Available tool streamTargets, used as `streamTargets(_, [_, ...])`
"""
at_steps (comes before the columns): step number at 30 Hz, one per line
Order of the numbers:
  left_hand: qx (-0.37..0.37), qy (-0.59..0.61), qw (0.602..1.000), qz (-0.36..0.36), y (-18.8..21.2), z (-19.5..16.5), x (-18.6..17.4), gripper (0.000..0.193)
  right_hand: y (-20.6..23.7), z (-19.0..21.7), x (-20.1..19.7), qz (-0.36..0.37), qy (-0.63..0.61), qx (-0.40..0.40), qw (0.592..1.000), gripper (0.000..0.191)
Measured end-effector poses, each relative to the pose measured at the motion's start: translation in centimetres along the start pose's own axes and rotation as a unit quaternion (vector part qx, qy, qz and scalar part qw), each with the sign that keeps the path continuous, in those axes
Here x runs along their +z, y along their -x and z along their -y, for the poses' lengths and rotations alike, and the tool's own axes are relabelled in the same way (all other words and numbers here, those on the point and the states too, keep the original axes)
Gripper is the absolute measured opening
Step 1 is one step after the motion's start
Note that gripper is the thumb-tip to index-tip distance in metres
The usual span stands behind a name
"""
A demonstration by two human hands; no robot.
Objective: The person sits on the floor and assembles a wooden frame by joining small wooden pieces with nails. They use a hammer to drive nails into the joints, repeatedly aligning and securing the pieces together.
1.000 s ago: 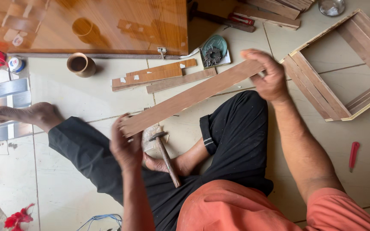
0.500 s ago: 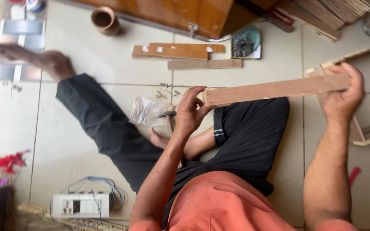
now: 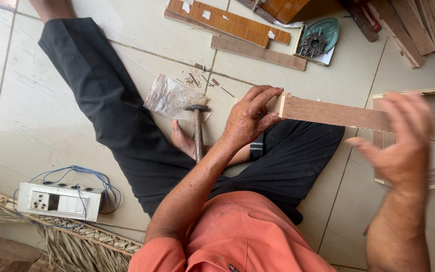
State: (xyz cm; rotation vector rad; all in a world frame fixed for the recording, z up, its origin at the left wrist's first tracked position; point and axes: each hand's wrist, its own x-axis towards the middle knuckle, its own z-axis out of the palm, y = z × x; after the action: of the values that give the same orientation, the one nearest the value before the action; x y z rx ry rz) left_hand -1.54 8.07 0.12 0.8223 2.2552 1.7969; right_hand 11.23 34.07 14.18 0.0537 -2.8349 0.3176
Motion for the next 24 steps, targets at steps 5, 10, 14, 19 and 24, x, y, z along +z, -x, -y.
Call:
streamTargets(5, [0.058,-0.015,0.997,-0.046,-0.5,0.4,-0.6,0.061,-6.0,6.4,5.2,0.082,-0.027,-0.106,0.991,0.077])
streamTargets(10, [0.073,-0.064,0.994,-0.046,-0.9,0.8,-1.7,0.060,-8.6,7.4,6.6,0.147,-0.042,-0.071,0.986,0.065])
streamTargets(14, [0.077,-0.055,0.995,-0.031,-1.1,1.0,-1.9,0.058,-8.6,6.9,6.2,0.155,-0.065,-0.062,0.984,0.057])
streamTargets(19, [0.073,-0.050,0.996,-0.026,-0.8,1.4,-1.6,0.059,-8.4,6.7,6.4,0.178,-0.069,-0.042,0.981,0.057])
streamTargets(24, [0.079,-0.032,0.996,-0.024,-0.6,1.8,-1.8,0.059,-8.4,6.6,6.7,0.170,-0.066,-0.033,0.983,0.059])
